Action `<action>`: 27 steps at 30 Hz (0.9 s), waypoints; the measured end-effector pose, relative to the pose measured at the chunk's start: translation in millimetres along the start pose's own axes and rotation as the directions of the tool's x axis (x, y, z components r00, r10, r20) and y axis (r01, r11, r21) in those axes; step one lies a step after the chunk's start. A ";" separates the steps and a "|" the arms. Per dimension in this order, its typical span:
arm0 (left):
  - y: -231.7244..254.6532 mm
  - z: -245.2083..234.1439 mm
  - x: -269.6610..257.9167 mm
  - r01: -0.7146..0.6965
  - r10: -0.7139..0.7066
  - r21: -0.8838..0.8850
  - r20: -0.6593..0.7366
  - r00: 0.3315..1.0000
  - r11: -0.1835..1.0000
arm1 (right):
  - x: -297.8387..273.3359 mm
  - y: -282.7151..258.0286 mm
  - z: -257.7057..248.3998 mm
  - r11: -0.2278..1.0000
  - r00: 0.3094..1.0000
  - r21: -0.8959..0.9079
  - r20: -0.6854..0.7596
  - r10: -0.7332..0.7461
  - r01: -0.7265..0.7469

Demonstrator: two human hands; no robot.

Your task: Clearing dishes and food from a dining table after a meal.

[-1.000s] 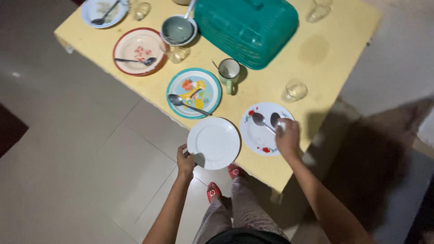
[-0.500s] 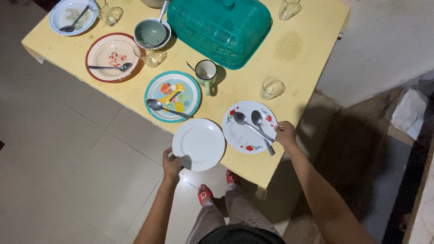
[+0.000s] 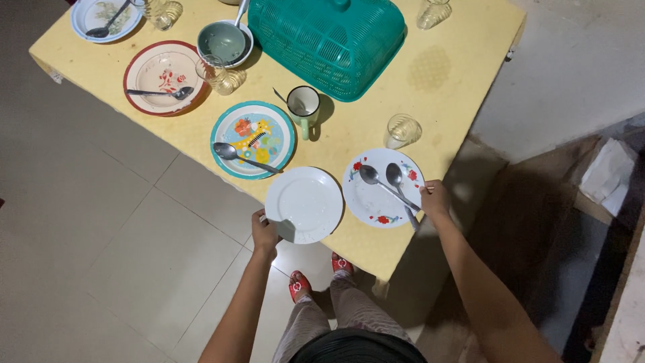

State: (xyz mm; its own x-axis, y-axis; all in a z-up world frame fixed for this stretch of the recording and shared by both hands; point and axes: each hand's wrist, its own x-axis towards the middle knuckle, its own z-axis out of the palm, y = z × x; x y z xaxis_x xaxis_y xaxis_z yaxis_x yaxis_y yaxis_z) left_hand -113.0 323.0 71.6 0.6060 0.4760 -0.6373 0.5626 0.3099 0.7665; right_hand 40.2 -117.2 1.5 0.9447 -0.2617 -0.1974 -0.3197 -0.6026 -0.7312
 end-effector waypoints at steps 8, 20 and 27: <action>-7.7 1.5 11.5 -0.002 0.001 0.022 0.025 1.000 1.000 | -15.2 -35.5 -5.5 0.979 0.985 -0.116 -0.004 -0.170 0.168; 11.6 -17.5 15.1 0.019 -0.018 0.018 -0.040 0.999 1.000 | -69.6 -191.2 30.4 0.778 0.783 -0.097 0.013 -0.622 0.621; 44.4 -59.5 20.6 -0.079 0.072 -0.042 -0.152 0.986 0.996 | -109.3 -329.1 103.2 0.755 0.721 -0.107 0.409 -0.559 0.647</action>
State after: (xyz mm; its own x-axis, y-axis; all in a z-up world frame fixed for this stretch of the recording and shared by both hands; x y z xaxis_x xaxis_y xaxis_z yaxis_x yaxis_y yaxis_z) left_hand -109.1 395.6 97.2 0.5527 0.6166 -0.5606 0.4887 0.3051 0.8173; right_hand 49.6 187.5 196.3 0.8897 0.4566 -0.0003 0.3617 -0.7051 -0.6099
